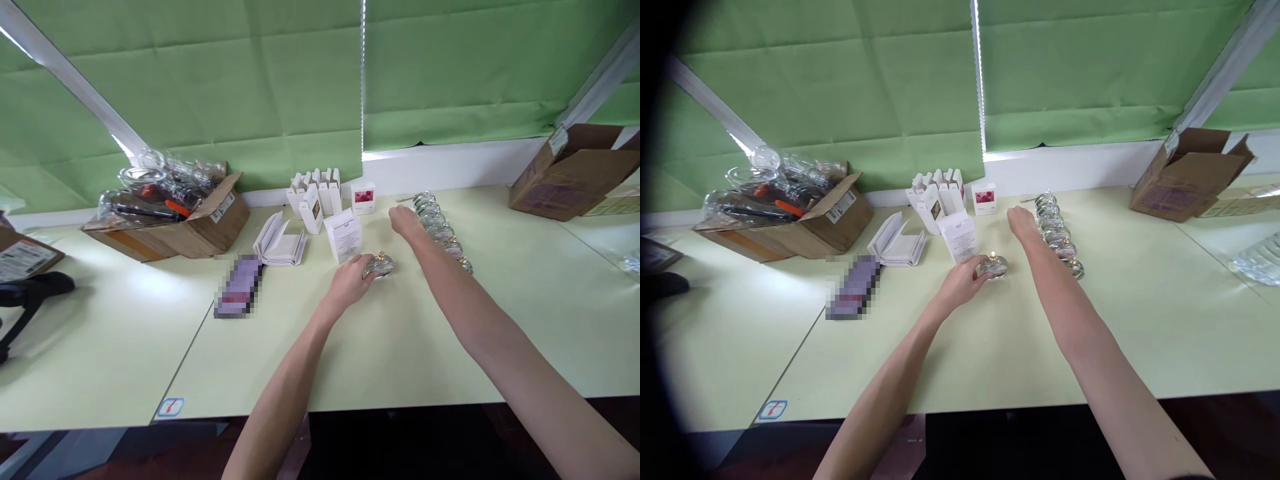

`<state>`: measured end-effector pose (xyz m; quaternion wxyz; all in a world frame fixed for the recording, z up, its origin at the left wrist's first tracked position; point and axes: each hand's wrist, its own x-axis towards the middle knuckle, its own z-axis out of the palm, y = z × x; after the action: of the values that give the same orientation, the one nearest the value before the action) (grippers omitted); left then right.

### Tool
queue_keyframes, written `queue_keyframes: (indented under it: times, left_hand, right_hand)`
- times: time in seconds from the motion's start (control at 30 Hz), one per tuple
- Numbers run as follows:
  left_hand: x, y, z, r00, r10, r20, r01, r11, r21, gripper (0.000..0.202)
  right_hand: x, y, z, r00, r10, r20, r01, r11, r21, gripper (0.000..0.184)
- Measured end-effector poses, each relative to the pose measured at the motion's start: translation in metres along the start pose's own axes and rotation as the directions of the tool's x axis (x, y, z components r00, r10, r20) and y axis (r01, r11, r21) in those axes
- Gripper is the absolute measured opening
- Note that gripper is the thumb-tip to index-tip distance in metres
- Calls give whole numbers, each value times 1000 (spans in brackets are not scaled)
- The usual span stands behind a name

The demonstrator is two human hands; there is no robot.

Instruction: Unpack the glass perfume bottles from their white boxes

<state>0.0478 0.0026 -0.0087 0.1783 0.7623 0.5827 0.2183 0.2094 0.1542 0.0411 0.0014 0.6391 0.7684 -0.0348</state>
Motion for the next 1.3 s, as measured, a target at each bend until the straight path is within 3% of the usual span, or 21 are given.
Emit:
queue_keyframes:
  times: [0.13,0.27,0.4,0.6,0.83,1.1,1.3]
  left_hand:
    - [0,1,0,1000,-7,2,7,1000,-4,34]
    - [0,2,1,1000,1,-17,-1,1000,-9,34]
    - [0,2,1,1000,2,-14,-2,1000,3,34]
    - [0,-1,2,1000,1,-9,-1,1000,11,34]
    - [1,0,1,1000,4,-12,-4,1000,5,26]
    - [2,1,1,1000,-14,-8,13,998,-68,20]
    - [2,2,-1,1000,0,-12,-1,998,-65,25]
  right_hand:
    - [-33,-19,-32,996,-56,-69,60,996,60,31]
    - [-94,-30,-62,961,-226,-159,255,947,195,27]
    - [-133,-32,-71,946,-313,-83,324,926,196,22]
    - [-129,-33,-61,942,-334,-30,335,939,74,22]
    - [-122,-36,-46,942,-332,51,330,943,50,19]
    - [-125,-43,-33,953,-304,13,304,952,-27,21]
    - [-124,-27,-29,940,-337,52,333,940,74,28]
